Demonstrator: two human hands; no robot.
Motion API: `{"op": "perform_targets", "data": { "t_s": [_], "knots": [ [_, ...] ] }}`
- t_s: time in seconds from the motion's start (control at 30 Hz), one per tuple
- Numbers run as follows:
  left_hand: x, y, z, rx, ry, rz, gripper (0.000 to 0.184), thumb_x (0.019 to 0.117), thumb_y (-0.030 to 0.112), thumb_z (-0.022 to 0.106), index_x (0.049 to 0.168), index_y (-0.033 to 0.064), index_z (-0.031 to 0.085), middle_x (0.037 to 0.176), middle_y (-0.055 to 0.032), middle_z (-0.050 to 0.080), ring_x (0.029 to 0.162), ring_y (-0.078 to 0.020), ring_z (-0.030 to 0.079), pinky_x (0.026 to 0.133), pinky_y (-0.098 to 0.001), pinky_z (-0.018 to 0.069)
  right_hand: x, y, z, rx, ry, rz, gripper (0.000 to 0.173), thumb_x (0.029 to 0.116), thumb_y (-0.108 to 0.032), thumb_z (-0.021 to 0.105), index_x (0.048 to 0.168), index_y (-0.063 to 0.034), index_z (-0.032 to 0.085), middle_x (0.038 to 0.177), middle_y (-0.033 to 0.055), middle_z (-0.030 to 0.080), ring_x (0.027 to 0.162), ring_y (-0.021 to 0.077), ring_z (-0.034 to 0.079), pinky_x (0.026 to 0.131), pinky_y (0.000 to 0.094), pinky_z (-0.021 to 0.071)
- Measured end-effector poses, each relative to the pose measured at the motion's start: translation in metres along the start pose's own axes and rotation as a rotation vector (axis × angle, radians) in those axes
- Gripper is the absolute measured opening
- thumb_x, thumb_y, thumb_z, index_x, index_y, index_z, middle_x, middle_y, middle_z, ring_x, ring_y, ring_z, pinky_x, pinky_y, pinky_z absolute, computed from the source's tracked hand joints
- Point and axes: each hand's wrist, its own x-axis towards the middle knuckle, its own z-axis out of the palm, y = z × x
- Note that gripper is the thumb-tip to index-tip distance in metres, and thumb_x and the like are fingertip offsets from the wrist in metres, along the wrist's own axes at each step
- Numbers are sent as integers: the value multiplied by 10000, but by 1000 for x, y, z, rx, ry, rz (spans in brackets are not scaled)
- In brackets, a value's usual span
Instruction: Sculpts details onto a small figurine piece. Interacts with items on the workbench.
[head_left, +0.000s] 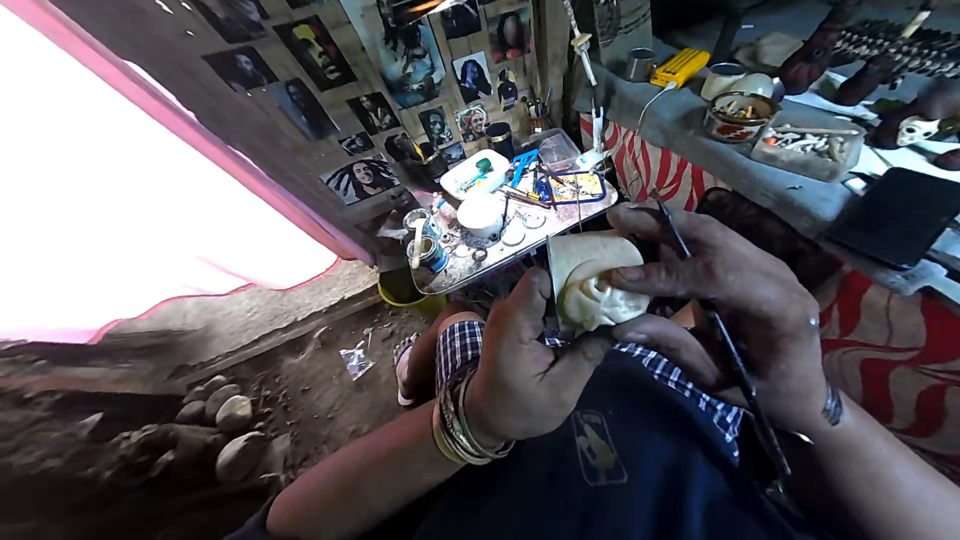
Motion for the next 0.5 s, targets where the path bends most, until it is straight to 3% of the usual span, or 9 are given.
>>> {"op": "perform_targets", "data": {
  "t_s": [0.2,0.3,0.43,0.5],
  "knots": [
    [-4,1,-2,-6,-29,-2,348,929,122,746,1208,47,551,1084,10,693,1025,-57,684,917,-277,602,-7,-4,2,54,7,40,295,931,-296,785,1183,-150,743,1400,87,635,1299,222,610,1047,363,566],
    [-5,2,-3,-45,-21,1,391,928,126,756,1252,54,549,1120,12,687,1047,-65,678,939,-285,595,-6,-5,2,47,7,21,259,952,-292,761,1169,-152,745,1393,85,635,1286,215,615,1034,359,569],
    [-10,-4,-3,-68,14,-22,386,923,113,760,1241,76,544,1119,14,688,1041,-77,686,931,-294,602,-12,-2,3,40,43,21,149,957,-215,753,1085,-138,746,1338,76,665,1263,218,630,1033,371,574],
    [-11,-10,-11,-21,-12,-94,436,944,125,731,1302,18,505,1136,-21,685,1049,-92,689,930,-309,606,-19,7,2,14,74,71,97,968,-225,731,1027,-147,730,1298,55,694,1235,221,653,995,370,593]
  ]
}}
